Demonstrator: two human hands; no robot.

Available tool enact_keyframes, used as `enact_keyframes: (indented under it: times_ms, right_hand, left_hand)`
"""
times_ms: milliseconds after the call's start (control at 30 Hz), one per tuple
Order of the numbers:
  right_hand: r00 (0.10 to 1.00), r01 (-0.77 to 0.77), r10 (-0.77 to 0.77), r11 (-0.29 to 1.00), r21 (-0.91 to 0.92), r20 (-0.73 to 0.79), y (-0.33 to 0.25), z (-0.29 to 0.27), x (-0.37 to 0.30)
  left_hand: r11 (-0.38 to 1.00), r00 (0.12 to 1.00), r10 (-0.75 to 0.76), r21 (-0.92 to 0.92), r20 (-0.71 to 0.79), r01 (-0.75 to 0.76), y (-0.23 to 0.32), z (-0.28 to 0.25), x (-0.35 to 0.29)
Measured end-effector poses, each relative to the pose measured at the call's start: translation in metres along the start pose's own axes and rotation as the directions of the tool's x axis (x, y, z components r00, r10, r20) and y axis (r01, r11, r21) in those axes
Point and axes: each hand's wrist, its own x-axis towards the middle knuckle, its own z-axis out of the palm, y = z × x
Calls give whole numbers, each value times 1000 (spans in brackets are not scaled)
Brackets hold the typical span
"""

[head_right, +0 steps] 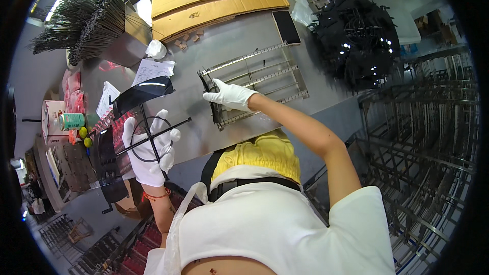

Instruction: The person assembles black plastic hangers by inserting them into a metal rack on a workbench. They repeatedly pick up hangers, place them into slots, and occasionally move the rack or other items on the table. The person also handles red plastic hangers and places them into a separate rack.

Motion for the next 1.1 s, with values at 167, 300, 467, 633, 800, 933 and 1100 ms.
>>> enact_keyframes:
  times_ms: [167,300,467,633,800,933,1100]
  right_hand:
    - [862,106,-402,740,-664,-310,-36,0,-18]
    - [436,664,-898,368,-651,-63,-105,-38,-31]
    - [442,243,-877,-85,-966,188,-97,-13,-12]
    - [473,505,-792,603,-617,-386,-5,-50,-5]
    - [936,231,-204,971,65,-286,35,23,4]
    - [935,195,-305,869,-455,-181,41,24,9]
    - [968,31,-142,884,-467,-205,15,10,1]
  left_hand:
    - [1000,996,7,7,-86,-6,1,-3,2]
    - [877,945,227,471,-237,-93,-29,10,23]
    - [673,905,390,723,-169,-155,-59,8,31]
    - [916,912,394,26,113,-400,-22,28,-32]
    - [836,821,548,-77,163,-543,1,13,-17]
    - [750,771,584,193,254,-632,21,6,-22]
    - [140,402,792,505,459,-852,41,37,-5]
